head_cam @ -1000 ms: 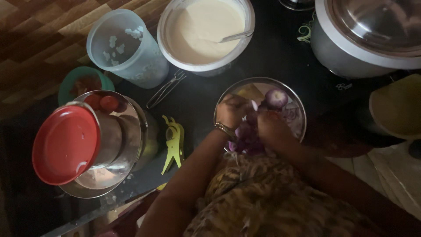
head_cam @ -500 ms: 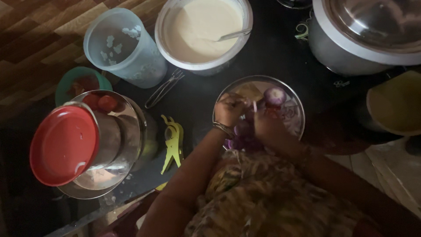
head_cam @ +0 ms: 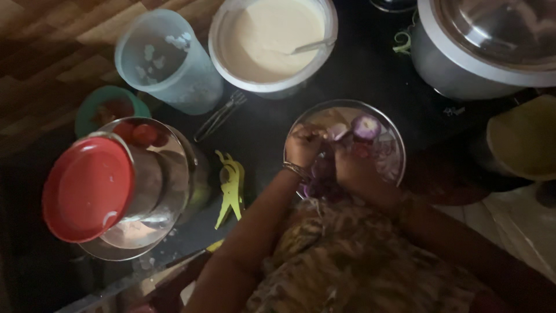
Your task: The person chops red onions on a metal plate using a small knife. They hold the onion with one hand and slice it into small pieces, placing the chopped pieces on the plate. The task is performed continuously throughout the clip.
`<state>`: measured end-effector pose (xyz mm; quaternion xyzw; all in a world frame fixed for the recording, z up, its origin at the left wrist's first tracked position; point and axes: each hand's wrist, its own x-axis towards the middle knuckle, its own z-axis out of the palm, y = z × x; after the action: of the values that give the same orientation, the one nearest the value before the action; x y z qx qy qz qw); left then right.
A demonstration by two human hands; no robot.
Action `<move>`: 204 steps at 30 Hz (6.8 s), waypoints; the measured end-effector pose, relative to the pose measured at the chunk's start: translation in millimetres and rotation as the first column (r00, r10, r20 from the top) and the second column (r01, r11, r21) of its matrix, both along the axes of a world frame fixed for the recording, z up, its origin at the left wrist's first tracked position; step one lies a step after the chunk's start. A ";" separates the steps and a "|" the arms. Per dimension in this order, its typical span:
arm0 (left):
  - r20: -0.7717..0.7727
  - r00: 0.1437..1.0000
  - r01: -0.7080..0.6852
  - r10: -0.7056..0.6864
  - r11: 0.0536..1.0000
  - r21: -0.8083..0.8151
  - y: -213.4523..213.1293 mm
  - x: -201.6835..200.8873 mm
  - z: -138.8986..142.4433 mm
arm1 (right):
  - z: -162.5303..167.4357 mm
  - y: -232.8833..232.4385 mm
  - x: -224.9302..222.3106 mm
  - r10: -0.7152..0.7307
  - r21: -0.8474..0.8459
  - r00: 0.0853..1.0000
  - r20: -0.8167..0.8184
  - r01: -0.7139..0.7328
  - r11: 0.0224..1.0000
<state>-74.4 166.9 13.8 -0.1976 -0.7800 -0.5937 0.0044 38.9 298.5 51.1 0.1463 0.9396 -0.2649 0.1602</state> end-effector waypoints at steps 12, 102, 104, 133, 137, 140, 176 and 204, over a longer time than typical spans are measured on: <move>0.109 0.993 0.040 -0.048 0.997 0.073 1.3 0.5 -0.4 | 1.8 7.8 20.7 0.034 0.023 0.999 0.019 -0.034 0.999; -0.162 0.987 -0.042 0.016 0.987 -0.153 12.0 -6.5 -22.8 | 4.0 20.9 -6.6 0.126 0.135 0.986 -0.106 -0.111 0.985; -0.174 0.985 -0.037 0.005 0.983 -0.182 12.2 -6.4 -21.9 | 5.0 33.3 -8.9 0.147 0.070 0.988 0.042 -0.150 0.986; 0.126 0.849 0.298 -0.514 0.268 -0.916 52.2 47.2 59.8 | -27.1 79.8 70.5 -0.080 -0.396 0.996 -0.047 0.054 0.916; 0.135 0.823 0.268 -0.552 0.168 -0.949 57.9 54.6 75.3 | -1.5 64.6 82.2 -0.144 -0.315 0.989 0.046 0.151 0.937; 0.107 0.782 0.251 -0.613 0.154 -0.956 60.2 53.5 86.6 | 5.6 65.4 89.0 -0.143 -0.352 0.988 0.052 0.152 0.923; -0.103 0.993 0.053 -0.066 0.991 -0.120 -4.5 -12.4 -15.7 | 71.1 20.7 12.6 0.008 0.107 1.000 -0.009 -0.007 0.994; -0.127 0.643 0.436 -0.755 0.497 -0.750 35.5 -71.2 95.0 | 88.6 30.1 7.7 0.051 0.194 0.998 0.034 -0.057 0.979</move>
<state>-145.6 202.4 108.8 -0.5794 -0.7890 -0.1778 -0.1008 46.6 328.6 139.8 0.1396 0.9623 -0.1648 0.1656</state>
